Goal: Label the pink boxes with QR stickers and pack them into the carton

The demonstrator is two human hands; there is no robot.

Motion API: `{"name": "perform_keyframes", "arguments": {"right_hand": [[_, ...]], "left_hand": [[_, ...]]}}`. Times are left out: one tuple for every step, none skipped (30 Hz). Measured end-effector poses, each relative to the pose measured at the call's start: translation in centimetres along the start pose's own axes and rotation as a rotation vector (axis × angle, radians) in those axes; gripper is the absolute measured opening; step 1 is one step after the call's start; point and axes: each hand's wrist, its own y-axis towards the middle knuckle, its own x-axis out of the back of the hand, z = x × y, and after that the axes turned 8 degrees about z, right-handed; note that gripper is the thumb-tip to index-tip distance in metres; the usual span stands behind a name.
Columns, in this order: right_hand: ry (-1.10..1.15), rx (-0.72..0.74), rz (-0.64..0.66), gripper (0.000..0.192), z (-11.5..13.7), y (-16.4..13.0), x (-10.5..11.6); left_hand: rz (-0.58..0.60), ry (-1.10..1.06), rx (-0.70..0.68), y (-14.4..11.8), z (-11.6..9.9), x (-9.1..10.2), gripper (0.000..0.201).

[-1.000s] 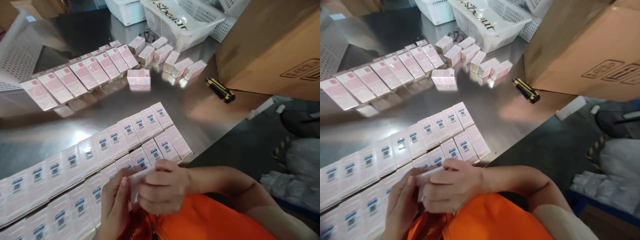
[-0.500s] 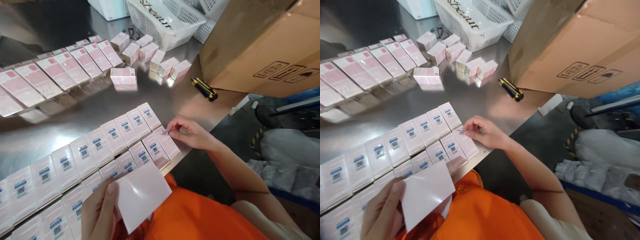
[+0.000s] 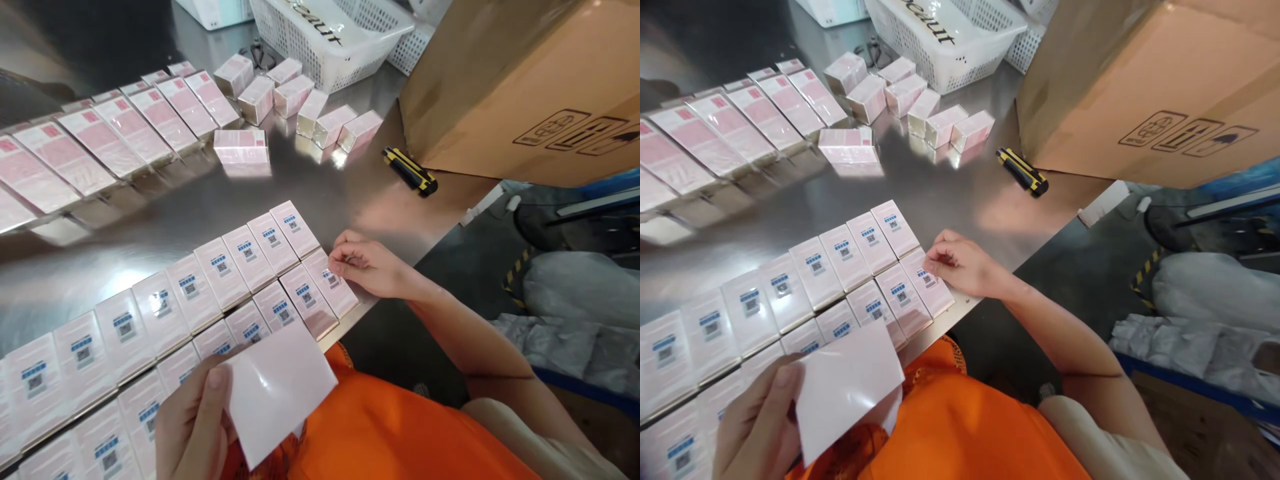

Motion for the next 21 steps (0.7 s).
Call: {"name": "perform_keyframes", "arguments": {"right_hand": [[-0.004,-0.001,-0.003,0.02,-0.03,0.07,-0.06],[-0.008,0.0,-0.007,0.02,-0.07,0.12,-0.11],[-0.012,0.001,-0.012,0.02,-0.11,0.18,-0.14],[-0.018,0.003,-0.015,0.02,-0.13,0.22,-0.17],[-0.026,0.006,-0.017,0.02,-0.14,0.25,-0.2],[-0.035,0.009,-0.02,0.02,-0.13,0.27,-0.22],[-0.045,0.011,-0.022,0.019,-0.1,0.28,-0.23],[-0.054,0.011,-0.024,0.019,-0.05,0.28,-0.25],[-0.063,0.011,-0.026,0.018,0.01,0.27,-0.26],[-0.069,0.01,-0.029,0.018,0.08,0.25,-0.27],[-0.074,0.008,-0.031,0.018,0.15,0.23,-0.27],[-0.078,0.006,-0.033,0.018,0.2,0.21,-0.28],[-0.081,0.005,-0.035,0.018,0.24,0.19,-0.28],[-0.085,0.004,-0.037,0.018,0.26,0.17,-0.28],[-0.09,0.004,-0.04,0.018,0.26,0.17,-0.28],[-0.096,0.004,-0.044,0.018,0.24,0.17,-0.27],[-0.103,0.007,-0.049,0.017,0.22,0.16,-0.28],[-0.111,0.01,-0.055,0.017,0.21,0.15,-0.3],[-0.118,0.015,-0.059,0.016,0.23,0.13,-0.36],[-0.125,0.02,-0.064,0.015,0.28,0.08,-0.46],[-0.132,0.024,-0.068,0.014,0.38,0.01,-0.62]], "left_hand": [[-0.005,0.0,-0.006,-0.05,-0.1,-0.04,0.044],[-0.005,-0.002,-0.016,-0.09,-0.2,-0.07,0.044],[-0.004,-0.004,-0.031,-0.11,-0.28,-0.09,0.043],[0.0,-0.004,-0.048,-0.13,-0.36,-0.09,0.043],[0.006,0.002,-0.067,-0.13,-0.42,-0.09,0.042],[0.011,0.012,-0.083,-0.14,-0.46,-0.09,0.043],[0.012,0.024,-0.091,-0.14,-0.48,-0.09,0.044],[0.008,0.026,-0.09,-0.15,-0.47,-0.1,0.045],[0.004,0.022,-0.078,-0.16,-0.46,-0.1,0.046],[0.0,0.016,-0.066,-0.16,-0.44,-0.1,0.045],[-0.003,0.01,-0.056,-0.16,-0.42,-0.1,0.044],[-0.001,0.01,-0.055,-0.16,-0.41,-0.09,0.043],[0.004,0.021,-0.066,-0.14,-0.4,-0.08,0.042],[0.008,0.037,-0.087,-0.12,-0.41,-0.06,0.041],[0.008,0.055,-0.111,-0.08,-0.41,-0.03,0.041],[0.006,0.072,-0.127,-0.03,-0.39,0.01,0.042],[0.003,0.083,-0.133,0.03,-0.34,0.05,0.042],[-0.003,0.089,-0.132,0.11,-0.24,0.11,0.042],[-0.009,0.098,-0.132,0.21,-0.08,0.19,0.041],[-0.015,0.117,-0.149,0.32,0.13,0.29,0.041],[-0.02,0.141,-0.175,0.43,0.38,0.4,0.041]]}}
